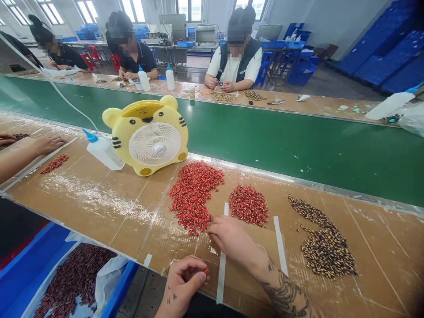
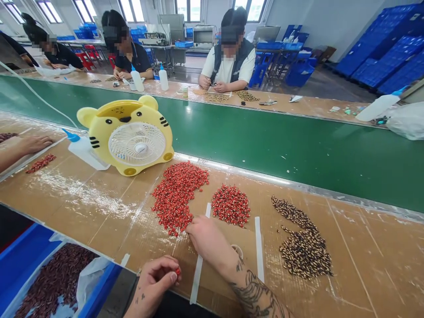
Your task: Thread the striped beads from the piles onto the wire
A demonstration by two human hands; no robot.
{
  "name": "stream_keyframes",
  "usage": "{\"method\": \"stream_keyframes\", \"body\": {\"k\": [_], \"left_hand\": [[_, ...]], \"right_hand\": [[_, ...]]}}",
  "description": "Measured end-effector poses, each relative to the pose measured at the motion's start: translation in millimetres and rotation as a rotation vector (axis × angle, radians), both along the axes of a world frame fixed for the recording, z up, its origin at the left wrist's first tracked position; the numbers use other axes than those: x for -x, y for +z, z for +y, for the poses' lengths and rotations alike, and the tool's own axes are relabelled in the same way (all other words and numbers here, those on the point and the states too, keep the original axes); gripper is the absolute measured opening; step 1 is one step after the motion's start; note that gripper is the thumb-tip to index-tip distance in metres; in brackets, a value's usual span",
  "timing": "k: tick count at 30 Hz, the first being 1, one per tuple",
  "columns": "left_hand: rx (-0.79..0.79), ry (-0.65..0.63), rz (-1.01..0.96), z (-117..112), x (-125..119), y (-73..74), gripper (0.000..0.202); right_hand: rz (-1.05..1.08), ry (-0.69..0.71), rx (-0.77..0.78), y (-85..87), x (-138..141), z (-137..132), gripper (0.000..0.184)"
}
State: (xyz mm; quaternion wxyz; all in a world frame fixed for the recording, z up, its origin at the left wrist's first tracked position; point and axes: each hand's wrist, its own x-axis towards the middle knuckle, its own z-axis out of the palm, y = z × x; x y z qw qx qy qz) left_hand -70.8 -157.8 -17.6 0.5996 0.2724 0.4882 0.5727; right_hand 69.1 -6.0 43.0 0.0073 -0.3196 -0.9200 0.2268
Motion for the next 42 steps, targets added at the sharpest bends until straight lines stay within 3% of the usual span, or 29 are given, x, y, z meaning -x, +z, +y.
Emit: {"method": "stream_keyframes", "body": {"k": [6,10,17,23,29,35,42], "left_hand": [[0.037,0.003,0.027,2.5,1.8,-1.1,0.023],[0.042,0.065,0.043,7.5,1.5,0.9,0.025],[-0.162,0.079,0.376,40.7,-8.2,24.6,0.015],[-0.399,0.056,0.447,73.7,-35.4,45.6,0.009],[-0.495,0.009,0.565,84.5,-56.8,41.2,0.022],[-0.581,0.013,0.681,91.2,-66.1,43.4,0.031],[-0.459,-0.004,0.594,93.6,-69.7,34.4,0.020]], "right_hand": [[-0.063,0.022,-0.043,-18.3,9.2,1.3,0.023],[-0.040,0.009,-0.044,-12.4,4.5,1.5,0.019],[0.478,-0.227,0.245,14.7,-33.8,-9.7,0.009],[0.767,-0.421,0.395,14.6,-64.0,-16.4,0.014],[0.788,-0.553,0.430,9.4,-85.3,-20.9,0.011],[0.762,-0.567,0.416,4.9,-94.6,-20.5,0.012],[0.787,-0.567,0.469,2.6,-96.4,-20.0,0.016]]}}
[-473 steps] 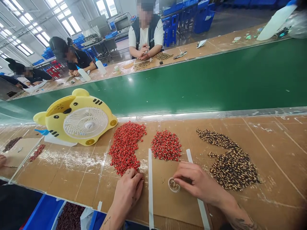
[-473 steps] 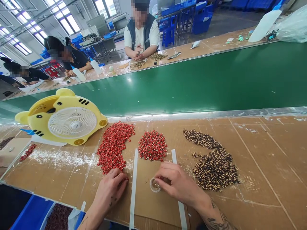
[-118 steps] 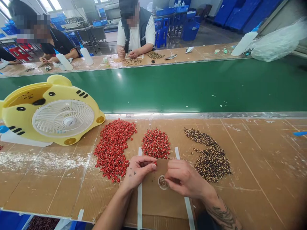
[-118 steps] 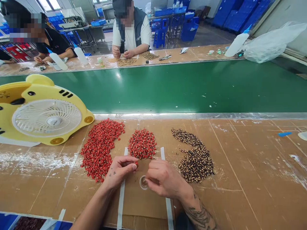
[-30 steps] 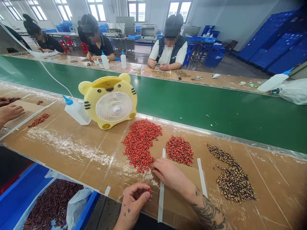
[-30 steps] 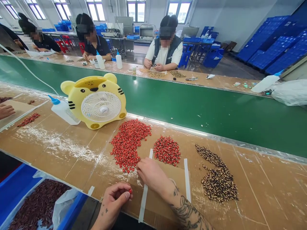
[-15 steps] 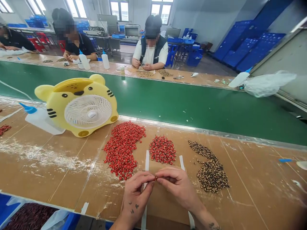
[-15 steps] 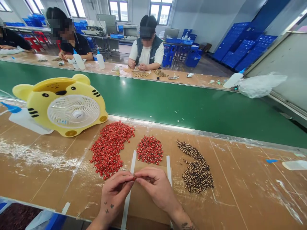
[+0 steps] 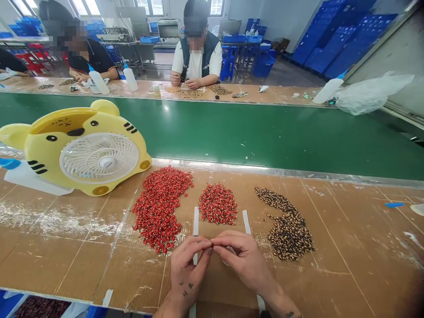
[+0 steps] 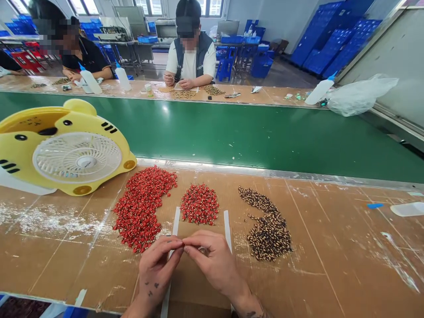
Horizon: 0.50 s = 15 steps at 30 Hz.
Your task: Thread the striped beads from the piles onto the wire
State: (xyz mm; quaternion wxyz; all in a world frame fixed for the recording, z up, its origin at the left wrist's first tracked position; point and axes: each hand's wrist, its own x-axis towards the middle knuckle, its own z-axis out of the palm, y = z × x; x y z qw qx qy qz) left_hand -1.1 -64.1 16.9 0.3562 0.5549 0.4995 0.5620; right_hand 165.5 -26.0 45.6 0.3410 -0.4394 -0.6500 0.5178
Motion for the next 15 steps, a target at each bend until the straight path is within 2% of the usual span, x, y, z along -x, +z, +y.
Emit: {"method": "stream_keyframes", "body": {"k": [4,9,15], "left_hand": [[0.111,0.002,-0.155,2.3,-2.6,0.1,0.009],[0.199,-0.049,-0.294,4.8,-3.2,1.5,0.003],[0.272,-0.083,-0.276,7.6,-3.1,2.5,0.007]], "right_hand": [[0.041,0.003,0.022,-0.1,-4.3,4.0,0.017],[0.124,0.015,0.146,-6.8,-12.3,11.0,0.019],[0.086,0.023,0.225,1.1,-17.0,12.5,0.017]]}}
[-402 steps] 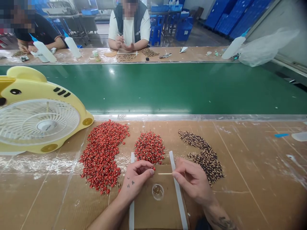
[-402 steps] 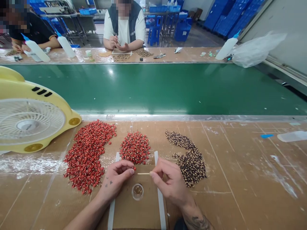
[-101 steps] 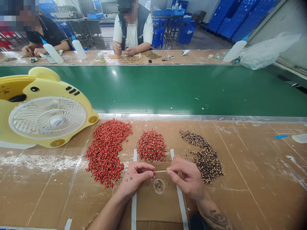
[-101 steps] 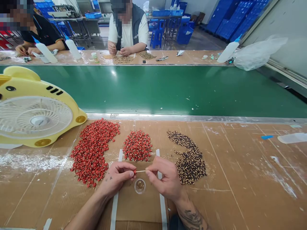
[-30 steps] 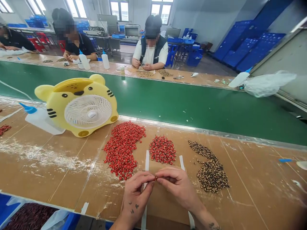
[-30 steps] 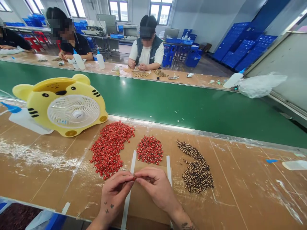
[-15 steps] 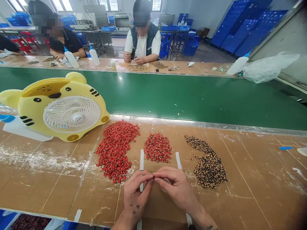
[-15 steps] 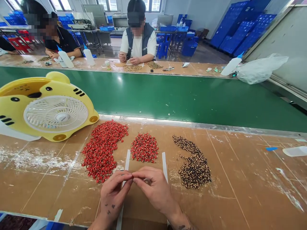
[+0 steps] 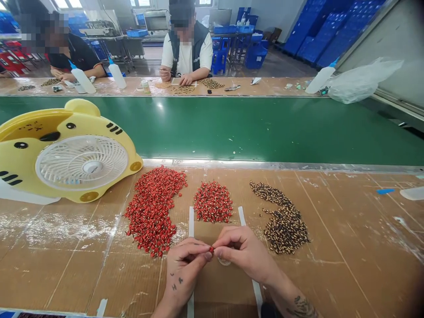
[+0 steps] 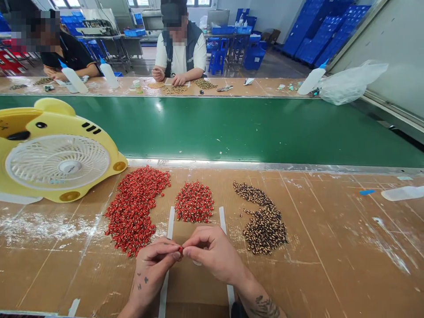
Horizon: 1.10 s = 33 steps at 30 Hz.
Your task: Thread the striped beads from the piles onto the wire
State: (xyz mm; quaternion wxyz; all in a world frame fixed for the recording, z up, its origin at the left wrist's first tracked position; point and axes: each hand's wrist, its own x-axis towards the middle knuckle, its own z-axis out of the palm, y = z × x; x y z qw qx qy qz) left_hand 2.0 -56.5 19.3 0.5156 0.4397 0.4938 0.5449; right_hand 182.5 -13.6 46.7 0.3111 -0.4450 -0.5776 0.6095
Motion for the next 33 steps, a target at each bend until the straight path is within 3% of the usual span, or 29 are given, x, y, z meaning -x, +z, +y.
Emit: {"method": "stream_keyframes", "body": {"k": [7,11,15,19,23,27,30,33], "left_hand": [[-0.080,-0.006,0.081,3.1,-4.1,11.7,0.011],[-0.111,0.026,0.079,0.4,-6.2,6.9,0.012],[-0.039,0.021,0.054,5.8,-7.5,-2.9,0.008],[0.064,-0.027,0.021,27.2,-4.8,-4.7,0.004],[0.019,-0.075,0.321,56.9,1.8,-1.0,0.008],[-0.119,-0.146,0.684,82.5,-0.4,-6.0,0.013],[-0.208,-0.174,0.804,90.8,0.7,-9.5,0.018],[-0.268,-0.145,0.925,87.1,20.7,-3.3,0.020]], "right_hand": [[0.003,-0.053,-0.063,13.8,0.5,-2.7,0.014],[-0.015,-0.092,-0.105,16.4,2.5,-7.4,0.011],[-0.060,-0.105,-0.109,15.9,3.1,-4.4,0.011],[-0.107,-0.075,-0.166,7.7,-6.5,8.3,0.010],[-0.153,-0.121,-0.231,-2.0,-27.8,20.3,0.020],[-0.219,-0.145,-0.311,-10.6,-45.4,25.2,0.016],[-0.282,-0.123,-0.401,-17.9,-52.3,26.4,0.016],[-0.346,-0.023,-0.451,-22.5,-56.9,26.6,0.016]]}}
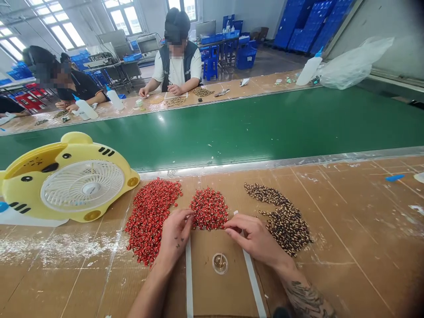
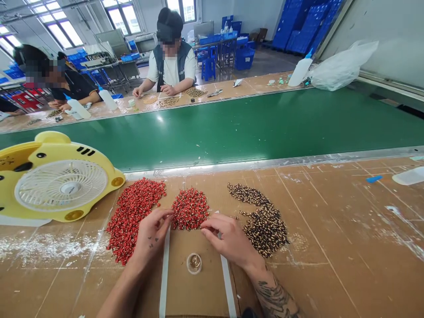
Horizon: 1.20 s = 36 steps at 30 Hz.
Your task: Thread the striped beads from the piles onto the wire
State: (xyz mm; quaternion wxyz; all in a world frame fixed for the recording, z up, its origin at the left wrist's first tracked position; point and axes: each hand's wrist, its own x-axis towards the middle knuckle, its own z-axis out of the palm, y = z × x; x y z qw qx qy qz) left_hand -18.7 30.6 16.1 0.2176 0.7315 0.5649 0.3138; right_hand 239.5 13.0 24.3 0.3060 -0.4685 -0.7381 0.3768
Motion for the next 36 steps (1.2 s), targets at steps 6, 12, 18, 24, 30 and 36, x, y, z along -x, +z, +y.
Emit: {"method": "stream_keyframes", "body": {"k": [6,12,18,24,30,36], "left_hand": [[0.125,0.091,0.340,-39.7,69.2,25.4,0.022],[0.169,0.065,0.422,-103.4,89.7,14.2,0.021],[-0.003,0.103,0.433,-120.7,75.1,-5.8,0.024],[-0.011,0.012,0.547,-103.8,62.9,-9.0,0.023],[0.012,-0.056,0.452,-95.1,61.1,-9.9,0.022],[0.140,-0.024,-0.112,-81.0,27.3,13.0,0.014]], "right_hand": [[-0.016,0.157,0.019,5.2,-1.0,-3.2,0.016],[-0.081,0.239,0.048,3.2,4.6,-7.3,0.017],[-0.119,0.273,0.070,-0.8,8.8,-8.8,0.019],[-0.125,0.286,0.084,-0.7,8.9,-8.7,0.016],[-0.112,0.325,0.037,-3.1,5.8,-7.2,0.015],[-0.126,0.290,0.044,1.9,8.2,-6.6,0.009]]}}
